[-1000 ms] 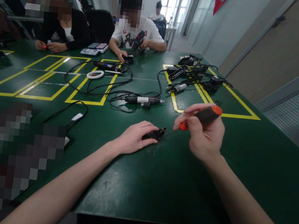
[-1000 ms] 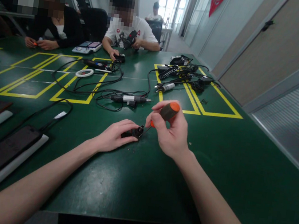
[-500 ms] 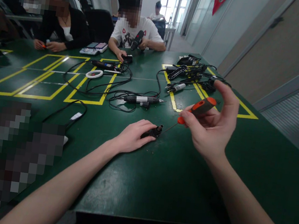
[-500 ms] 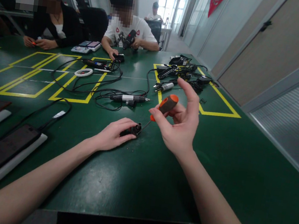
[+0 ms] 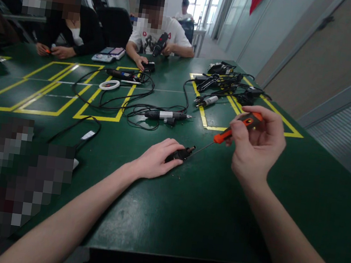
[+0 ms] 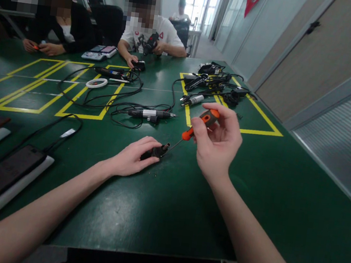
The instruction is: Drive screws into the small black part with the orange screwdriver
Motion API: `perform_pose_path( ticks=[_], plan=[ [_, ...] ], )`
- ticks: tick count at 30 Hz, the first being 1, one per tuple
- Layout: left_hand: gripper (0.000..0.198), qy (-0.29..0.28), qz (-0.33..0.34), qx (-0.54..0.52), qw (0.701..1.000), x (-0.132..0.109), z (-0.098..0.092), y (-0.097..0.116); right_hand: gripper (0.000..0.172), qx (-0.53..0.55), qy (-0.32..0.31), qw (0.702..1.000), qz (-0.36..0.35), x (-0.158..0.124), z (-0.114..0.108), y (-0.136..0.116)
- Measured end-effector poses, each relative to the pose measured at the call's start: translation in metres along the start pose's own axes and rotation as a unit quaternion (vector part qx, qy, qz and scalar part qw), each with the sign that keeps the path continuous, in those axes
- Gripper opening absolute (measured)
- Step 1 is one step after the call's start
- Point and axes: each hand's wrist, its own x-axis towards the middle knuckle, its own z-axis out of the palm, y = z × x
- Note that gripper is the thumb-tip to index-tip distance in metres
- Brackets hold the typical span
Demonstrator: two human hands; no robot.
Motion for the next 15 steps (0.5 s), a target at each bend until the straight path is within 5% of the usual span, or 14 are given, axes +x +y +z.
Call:
perform_pose_path(
  ticks=[15],
  plan=[
    [0.037, -0.037, -0.035, -0.039, 0.998, 0.003, -0.005, 0.0, 0.011, 0.094, 0.076, 0.988, 0.097, 0.008, 0.006, 0.022]
  ],
)
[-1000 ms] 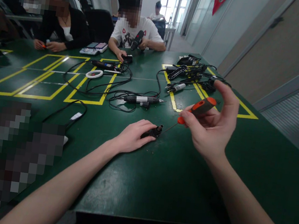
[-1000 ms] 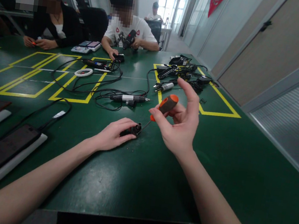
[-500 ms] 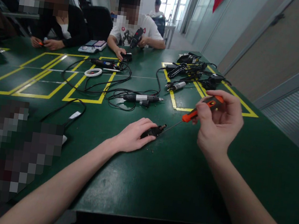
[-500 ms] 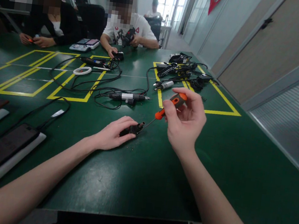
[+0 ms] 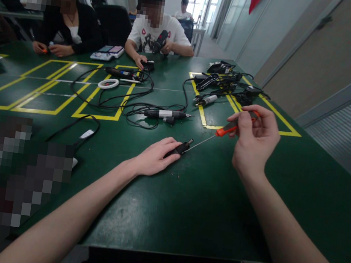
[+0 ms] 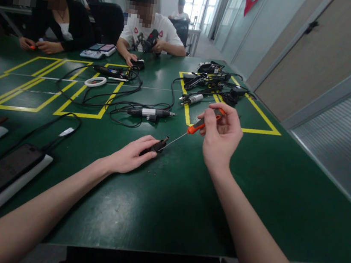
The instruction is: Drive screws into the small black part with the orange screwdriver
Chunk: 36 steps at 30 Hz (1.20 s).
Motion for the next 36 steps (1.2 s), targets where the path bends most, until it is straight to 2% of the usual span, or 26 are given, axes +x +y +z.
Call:
perform_pose_path(
  ticks=[5, 9, 13, 17, 25, 33, 36],
  plan=[
    [0.038, -0.01, -0.011, -0.004, 1.0, 0.0, -0.001, 0.002, 0.011, 0.042, 0.001, 0.999, 0.012, 0.003, -0.001, 0.011],
    [0.038, -0.014, -0.016, -0.008, 1.0, 0.001, -0.002, 0.003, 0.021, 0.069, -0.022, 0.997, 0.021, 0.002, -0.003, 0.008],
    [0.04, -0.011, -0.011, -0.017, 1.0, 0.001, -0.001, 0.001, 0.023, 0.014, -0.024, 1.0, 0.012, 0.003, -0.004, 0.002],
    [0.04, -0.004, -0.011, -0.008, 1.0, 0.0, 0.0, 0.0, 0.014, -0.04, -0.047, 0.998, -0.011, 0.003, -0.007, 0.003],
    [0.037, 0.017, -0.001, 0.007, 1.0, -0.001, 0.002, 0.001, 0.016, 0.032, -0.077, 0.996, -0.029, -0.002, -0.005, 0.001],
    [0.037, 0.044, 0.013, 0.027, 0.999, -0.001, 0.005, -0.004, 0.024, -0.025, -0.081, 0.995, -0.06, -0.005, -0.001, -0.007],
    [0.037, 0.05, 0.013, 0.039, 0.998, -0.001, 0.005, -0.003, 0.018, -0.026, -0.095, 0.992, -0.081, -0.006, -0.007, -0.003]
  ],
)
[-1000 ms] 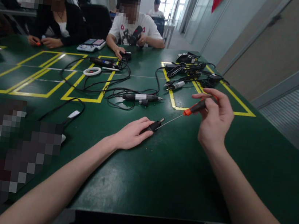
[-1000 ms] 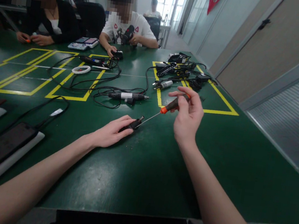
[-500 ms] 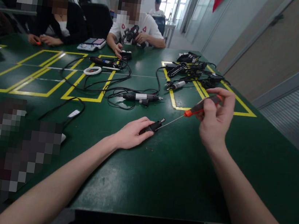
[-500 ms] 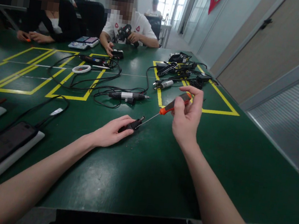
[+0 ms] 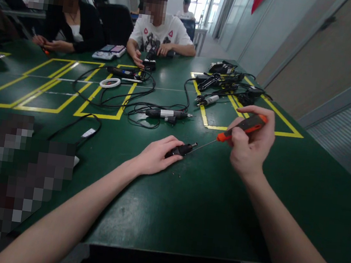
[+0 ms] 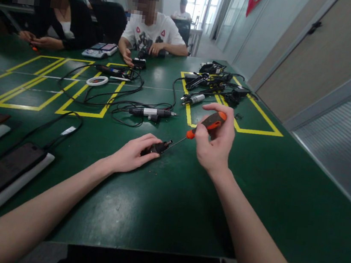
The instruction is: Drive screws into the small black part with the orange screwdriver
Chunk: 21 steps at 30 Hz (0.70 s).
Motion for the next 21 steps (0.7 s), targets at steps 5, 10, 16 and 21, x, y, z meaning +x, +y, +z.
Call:
perform_pose_path(
  ticks=[5, 10, 16, 21],
  plan=[
    [0.036, 0.004, 0.001, 0.001, 1.0, 0.0, -0.001, 0.001, 0.018, -0.037, 0.001, 0.999, -0.001, -0.002, 0.002, -0.002],
    [0.035, 0.008, -0.004, -0.007, 1.0, 0.0, -0.001, 0.0, 0.014, -0.031, 0.0, 0.998, 0.05, -0.003, 0.008, -0.009],
    [0.034, 0.025, -0.013, 0.008, 1.0, 0.0, -0.001, 0.001, 0.02, 0.026, -0.021, 0.996, 0.083, -0.005, 0.007, -0.007],
    [0.041, 0.048, -0.048, 0.023, 0.997, 0.001, 0.0, 0.0, 0.016, 0.048, -0.057, 0.991, 0.11, -0.01, 0.012, -0.015]
  ],
)
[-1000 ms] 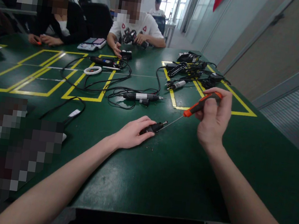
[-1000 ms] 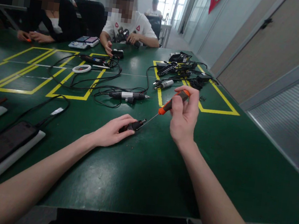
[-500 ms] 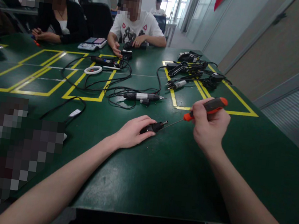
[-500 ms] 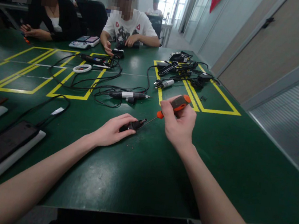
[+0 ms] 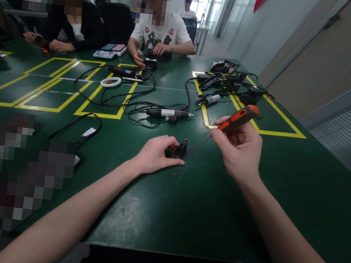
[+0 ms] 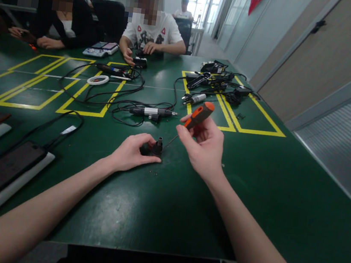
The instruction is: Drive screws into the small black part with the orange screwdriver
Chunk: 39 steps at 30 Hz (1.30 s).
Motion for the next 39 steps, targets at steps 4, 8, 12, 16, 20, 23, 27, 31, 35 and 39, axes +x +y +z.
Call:
perform_pose_path(
  ticks=[4, 8, 12, 16, 20, 23, 27, 31, 35, 39],
  plan=[
    [0.042, -0.003, -0.004, 0.025, 1.0, 0.0, 0.0, 0.0, 0.017, 0.023, -0.027, 0.999, -0.004, -0.004, 0.005, -0.006],
    [0.037, -0.011, 0.004, 0.011, 1.0, 0.0, 0.001, -0.002, 0.019, 0.043, -0.037, 0.998, -0.01, -0.006, 0.007, -0.007],
    [0.031, -0.024, 0.033, -0.031, 0.999, 0.001, 0.001, -0.004, 0.028, 0.092, -0.043, 0.995, -0.001, -0.008, 0.011, -0.007],
    [0.031, -0.034, 0.04, -0.048, 0.997, 0.001, 0.001, -0.003, 0.025, 0.124, -0.079, 0.989, 0.013, -0.012, 0.017, -0.008],
    [0.031, -0.027, 0.025, -0.045, 0.998, 0.001, 0.0, -0.002, 0.022, 0.173, -0.127, 0.977, 0.018, -0.015, 0.02, -0.007],
    [0.036, -0.013, 0.001, -0.072, 0.997, 0.001, 0.0, -0.001, 0.027, 0.165, -0.118, 0.979, 0.019, -0.016, 0.022, -0.007],
    [0.041, 0.006, -0.031, -0.129, 0.991, 0.002, -0.001, 0.002, 0.032, 0.147, -0.088, 0.985, 0.017, -0.016, 0.027, -0.006],
    [0.03, -0.001, -0.037, -0.133, 0.99, 0.002, -0.002, 0.003, 0.028, 0.17, -0.084, 0.982, 0.018, -0.016, 0.031, -0.005],
    [0.024, -0.01, -0.041, -0.095, 0.995, 0.002, -0.001, 0.003, 0.024, 0.158, -0.098, 0.982, 0.017, -0.015, 0.03, -0.004],
    [0.022, -0.009, -0.03, -0.059, 0.998, 0.002, 0.001, 0.0, 0.026, 0.134, -0.108, 0.985, 0.001, -0.014, 0.029, 0.001]
  ],
)
